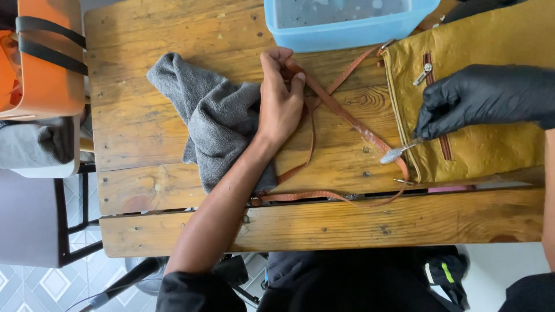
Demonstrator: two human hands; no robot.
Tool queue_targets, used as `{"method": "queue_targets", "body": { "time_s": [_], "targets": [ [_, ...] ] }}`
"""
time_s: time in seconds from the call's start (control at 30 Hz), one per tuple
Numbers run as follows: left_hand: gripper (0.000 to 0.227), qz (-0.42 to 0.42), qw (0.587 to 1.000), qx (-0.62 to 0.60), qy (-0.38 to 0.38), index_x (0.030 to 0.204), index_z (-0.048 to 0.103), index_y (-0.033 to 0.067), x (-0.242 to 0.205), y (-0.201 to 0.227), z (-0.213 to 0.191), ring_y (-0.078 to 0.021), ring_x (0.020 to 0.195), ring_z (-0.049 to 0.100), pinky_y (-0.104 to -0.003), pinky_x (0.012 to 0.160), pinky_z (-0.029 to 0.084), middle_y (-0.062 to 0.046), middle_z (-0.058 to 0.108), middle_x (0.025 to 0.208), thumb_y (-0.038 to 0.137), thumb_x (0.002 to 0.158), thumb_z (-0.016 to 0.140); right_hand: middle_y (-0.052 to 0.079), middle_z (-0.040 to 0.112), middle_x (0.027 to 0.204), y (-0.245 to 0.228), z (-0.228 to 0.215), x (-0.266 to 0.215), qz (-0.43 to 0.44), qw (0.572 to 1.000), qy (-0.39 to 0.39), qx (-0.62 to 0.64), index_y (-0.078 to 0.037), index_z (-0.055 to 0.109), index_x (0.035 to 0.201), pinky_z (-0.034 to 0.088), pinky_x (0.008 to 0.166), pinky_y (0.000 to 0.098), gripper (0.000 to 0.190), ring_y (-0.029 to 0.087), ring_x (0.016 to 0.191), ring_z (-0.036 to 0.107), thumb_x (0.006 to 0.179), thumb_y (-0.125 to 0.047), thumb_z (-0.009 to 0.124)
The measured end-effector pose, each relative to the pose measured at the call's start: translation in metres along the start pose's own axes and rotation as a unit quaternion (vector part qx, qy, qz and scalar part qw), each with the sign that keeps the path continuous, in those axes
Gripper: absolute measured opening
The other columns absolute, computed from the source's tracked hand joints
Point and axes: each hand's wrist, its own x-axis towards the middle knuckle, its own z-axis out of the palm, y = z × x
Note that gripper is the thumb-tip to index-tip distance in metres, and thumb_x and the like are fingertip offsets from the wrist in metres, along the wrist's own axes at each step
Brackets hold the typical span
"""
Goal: The person scrubs a brown leather handbag strap with a toothbrush and cleaning solution, then wipes it with a cloth. They then flip the bag over and wipe the main body of the bag with the cloth.
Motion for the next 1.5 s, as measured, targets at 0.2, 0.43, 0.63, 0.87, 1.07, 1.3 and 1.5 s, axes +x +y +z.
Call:
{"method": "queue_targets", "body": {
  "time_s": [0.2,0.43,0.63,0.87,1.07,1.3,1.5],
  "targets": [
    [0.030,0.003,0.992,-0.112,0.061,0.123,0.039,0.0076,0.001,-0.011,0.001,-0.0132,0.094,0.055,-0.025,0.084,0.050,-0.005,0.049,0.108,-0.003,0.097,0.051,0.007,0.093,0.092,0.011,0.001,0.013,-0.031,0.999,0.012,0.002,-0.005,0.098,0.095,0.046,0.101,0.0276,0.017,0.015,0.097,0.077,0.080,-0.008,0.091],
    [0.029,-0.003,0.990,-0.111,0.084,0.122,0.041,0.0072,-0.002,-0.009,0.000,-0.0134,0.101,0.055,-0.025,0.085,0.050,-0.008,0.053,0.111,-0.002,0.096,0.051,0.004,0.088,0.098,0.003,0.008,0.006,-0.083,0.993,0.083,0.034,-0.008,0.090,0.100,0.050,0.099,0.0262,0.019,0.014,0.099,0.077,0.084,-0.014,0.084],
    [0.030,-0.033,0.991,-0.086,0.096,0.124,0.040,0.0073,0.000,-0.010,-0.001,-0.0111,0.094,0.054,-0.025,0.082,0.047,-0.007,0.053,0.108,0.001,0.096,0.050,0.009,0.090,0.102,0.021,0.004,0.019,-0.166,0.981,0.075,0.073,-0.004,0.088,0.103,0.060,0.103,0.0325,0.026,0.020,0.099,0.083,0.078,-0.002,0.082],
    [0.032,-0.014,0.991,-0.086,0.099,0.126,0.040,0.0075,0.005,-0.012,-0.001,-0.0115,0.096,0.052,-0.025,0.083,0.048,-0.006,0.050,0.108,0.001,0.096,0.051,0.003,0.096,0.099,0.016,-0.002,0.018,-0.076,0.997,0.031,0.001,-0.009,0.098,0.097,0.039,0.117,0.0276,0.021,0.009,0.123,0.067,0.079,-0.013,0.088],
    [0.032,-0.009,0.991,-0.089,0.097,0.125,0.041,0.0071,0.009,-0.012,-0.001,-0.0131,0.099,0.054,-0.025,0.084,0.048,-0.008,0.053,0.110,0.001,0.095,0.051,0.001,0.093,0.099,0.005,-0.003,0.006,-0.080,0.995,0.060,-0.013,-0.010,0.094,0.098,0.049,0.106,0.0249,0.019,0.011,0.101,0.081,0.081,-0.014,0.087],
    [0.031,-0.026,0.991,-0.088,0.096,0.124,0.041,0.0076,0.001,-0.011,-0.002,-0.0131,0.100,0.054,-0.025,0.084,0.049,-0.008,0.053,0.110,0.001,0.096,0.052,0.009,0.086,0.106,-0.008,0.005,-0.008,-0.076,0.987,0.094,0.102,-0.002,0.089,0.102,0.052,0.108,0.0309,0.020,0.020,0.104,0.077,0.082,-0.002,0.082],
    [0.031,-0.016,0.990,-0.101,0.100,0.124,0.041,0.0072,0.004,-0.014,0.000,-0.0115,0.099,0.053,-0.024,0.084,0.049,-0.006,0.052,0.109,0.000,0.096,0.052,-0.004,0.092,0.087,-0.001,0.007,0.002,-0.090,0.993,0.049,-0.057,-0.015,0.094,0.091,0.050,0.093,0.0244,0.014,0.010,0.085,0.077,0.081,-0.024,0.088]
  ]
}}
